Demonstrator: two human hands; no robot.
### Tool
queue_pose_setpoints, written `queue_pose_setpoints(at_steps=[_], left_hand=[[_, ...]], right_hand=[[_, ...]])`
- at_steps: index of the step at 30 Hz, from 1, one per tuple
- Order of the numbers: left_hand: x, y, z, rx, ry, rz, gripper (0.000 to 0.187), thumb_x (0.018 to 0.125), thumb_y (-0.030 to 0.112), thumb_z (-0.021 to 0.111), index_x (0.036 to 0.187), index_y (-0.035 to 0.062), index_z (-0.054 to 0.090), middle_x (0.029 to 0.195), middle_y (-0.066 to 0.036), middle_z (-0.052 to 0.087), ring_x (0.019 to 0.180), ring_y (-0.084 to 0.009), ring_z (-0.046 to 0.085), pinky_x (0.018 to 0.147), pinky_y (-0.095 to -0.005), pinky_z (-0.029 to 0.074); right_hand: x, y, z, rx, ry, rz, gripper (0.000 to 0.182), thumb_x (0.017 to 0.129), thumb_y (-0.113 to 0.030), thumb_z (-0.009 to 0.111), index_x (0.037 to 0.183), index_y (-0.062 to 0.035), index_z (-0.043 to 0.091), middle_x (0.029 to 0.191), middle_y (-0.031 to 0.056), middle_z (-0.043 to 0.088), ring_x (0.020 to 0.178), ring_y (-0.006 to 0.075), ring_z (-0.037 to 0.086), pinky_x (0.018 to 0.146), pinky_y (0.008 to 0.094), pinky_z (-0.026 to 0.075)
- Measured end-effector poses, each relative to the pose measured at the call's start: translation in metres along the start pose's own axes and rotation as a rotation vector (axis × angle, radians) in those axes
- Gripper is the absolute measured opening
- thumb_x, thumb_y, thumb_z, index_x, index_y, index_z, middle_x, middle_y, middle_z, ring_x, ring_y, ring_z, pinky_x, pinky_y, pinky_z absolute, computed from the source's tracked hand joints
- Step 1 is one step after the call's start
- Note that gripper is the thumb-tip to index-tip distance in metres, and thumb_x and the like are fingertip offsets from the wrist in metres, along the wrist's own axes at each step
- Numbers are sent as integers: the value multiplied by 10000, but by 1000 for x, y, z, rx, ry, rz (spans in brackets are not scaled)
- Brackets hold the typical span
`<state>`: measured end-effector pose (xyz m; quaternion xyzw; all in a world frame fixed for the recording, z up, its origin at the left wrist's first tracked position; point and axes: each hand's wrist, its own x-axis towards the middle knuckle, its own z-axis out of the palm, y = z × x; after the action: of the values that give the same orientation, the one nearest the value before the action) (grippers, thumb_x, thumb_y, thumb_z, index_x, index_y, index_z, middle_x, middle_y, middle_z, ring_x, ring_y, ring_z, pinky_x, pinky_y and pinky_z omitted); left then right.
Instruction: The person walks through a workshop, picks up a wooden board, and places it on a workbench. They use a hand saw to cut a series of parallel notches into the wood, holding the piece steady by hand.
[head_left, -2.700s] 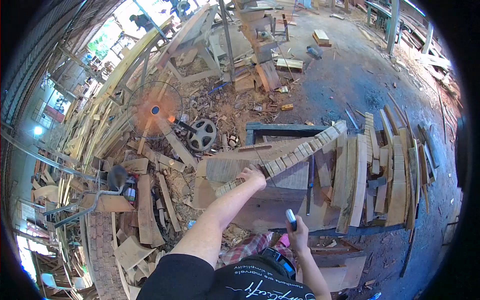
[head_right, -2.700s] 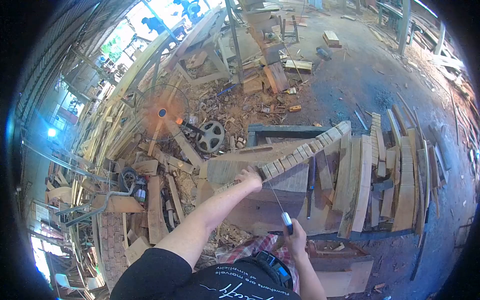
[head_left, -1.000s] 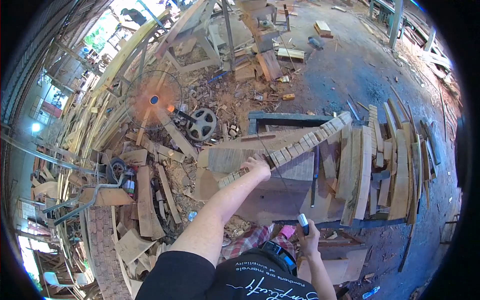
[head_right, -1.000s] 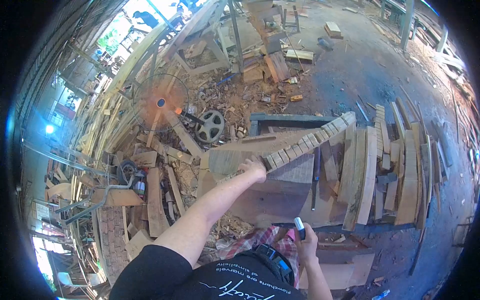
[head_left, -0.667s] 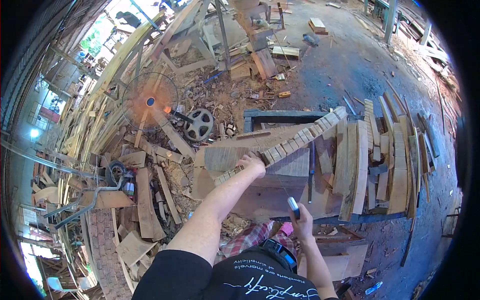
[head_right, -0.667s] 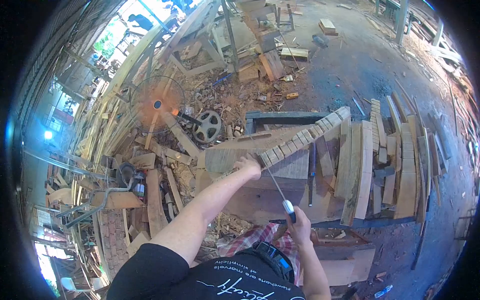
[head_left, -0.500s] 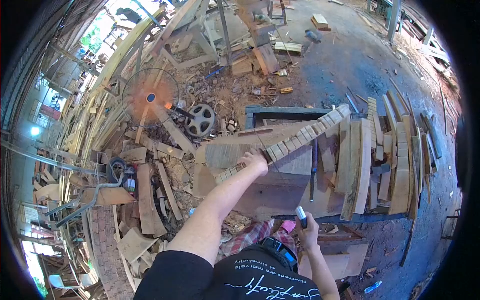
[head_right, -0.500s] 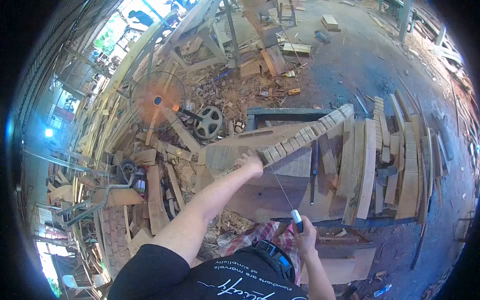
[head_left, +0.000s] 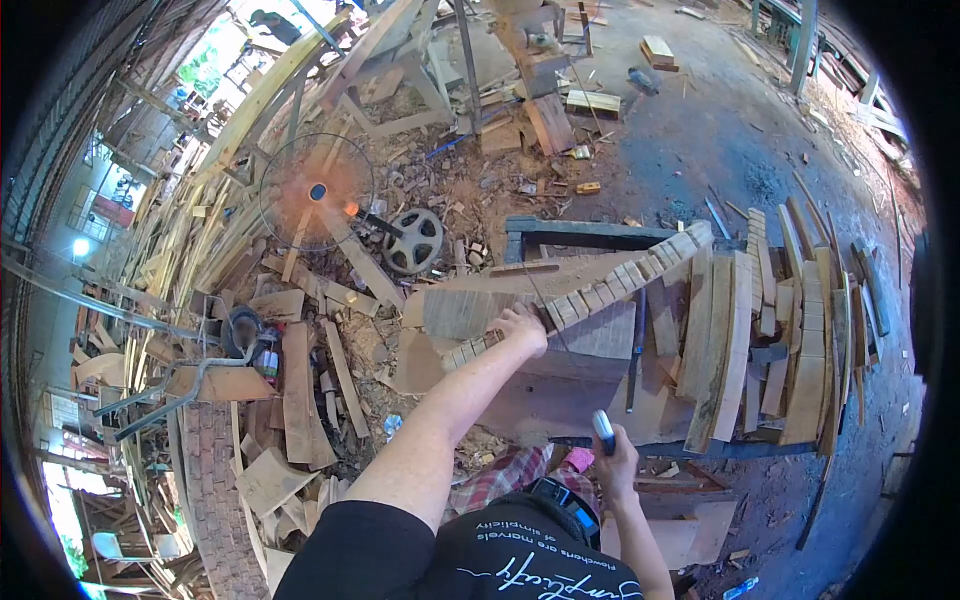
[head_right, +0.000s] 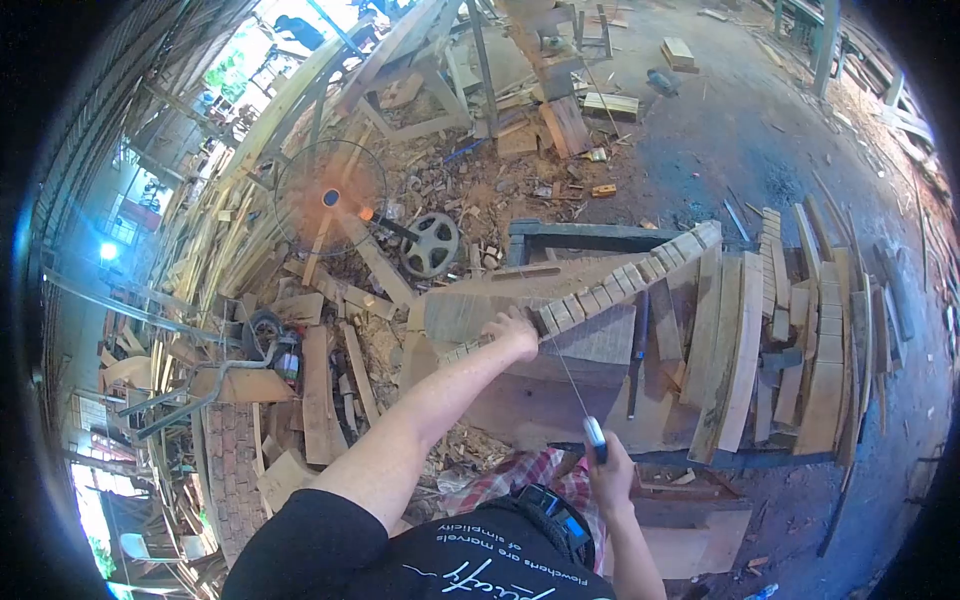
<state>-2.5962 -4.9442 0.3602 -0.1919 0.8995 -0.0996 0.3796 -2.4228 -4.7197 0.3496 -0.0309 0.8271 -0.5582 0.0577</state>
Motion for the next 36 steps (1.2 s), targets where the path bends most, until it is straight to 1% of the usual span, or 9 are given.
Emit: queue_pose_setpoints(at_steps=[8,12,14,20,22,23,24,26,36], left_hand=[[-9,-6,-5,-18,-14,28,723,763,157,675,1399,27,356,1340,-174,371,1251,-365,381,864,-617,420],[-2,-5,1,-35,-20,26,701,755,147,676,1379,15,387,1347,-173,366,1239,-366,388,853,-613,422],[-1,-4,-1,-2,-36,27,673,756,149,672,1359,3,411,1347,-169,367,1224,-369,395,846,-621,420],[5,-5,7,32,-7,48,739,763,165,667,1404,19,329,1317,-187,364,1174,-394,394,837,-672,388],[6,-7,7,11,-5,51,739,776,166,653,1412,10,309,1347,-183,348,1186,-391,388,844,-665,388],[8,-7,10,-6,-2,60,739,790,166,639,1420,1,290,1376,-179,333,1198,-389,382,852,-658,389],[15,-7,19,-54,62,56,750,795,169,632,1424,-20,269,1430,-162,292,1218,-376,371,871,-639,392],[8,-7,12,-45,23,60,743,797,184,634,1412,-35,279,1428,-154,289,1212,-366,376,890,-624,390],[13,-6,11,-10,13,27,772,786,168,650,1418,31,228,1308,-174,345,1187,-363,392,890,-627,384]], right_hand=[[20,20,11,-171,10,-235,158,853,-124,637,956,-47,544,775,178,579,723,395,587,624,425,459],[-12,23,-6,-45,-14,-109,173,863,-89,638,1018,-35,584,774,142,595,666,257,592,632,330,473],[6,19,8,-49,-6,-53,156,848,-108,655,960,-41,570,778,180,582,723,380,604,631,403,472],[38,19,26,-78,-44,-151,210,845,-132,658,1005,-49,550,837,182,581,780,393,588,642,419,463],[18,18,12,-103,-24,-171,214,851,-140,652,1020,-52,555,865,177,590,784,381,595,653,412,470],[5,27,5,-67,2,-154,159,855,-84,644,989,-31,575,728,122,542,625,209,517,601,310,445],[-6,35,1,-87,-5,-117,159,855,-84,644,989,-31,575,728,122,542,625,209,517,601,310,445],[-15,30,-6,8,-55,34,181,852,-129,652,993,-42,581,849,173,602,778,355,610,669,391,481],[21,17,8,-184,-11,-194,200,848,-138,644,1002,-45,556,818,178,584,772,386,595,658,419,473]])
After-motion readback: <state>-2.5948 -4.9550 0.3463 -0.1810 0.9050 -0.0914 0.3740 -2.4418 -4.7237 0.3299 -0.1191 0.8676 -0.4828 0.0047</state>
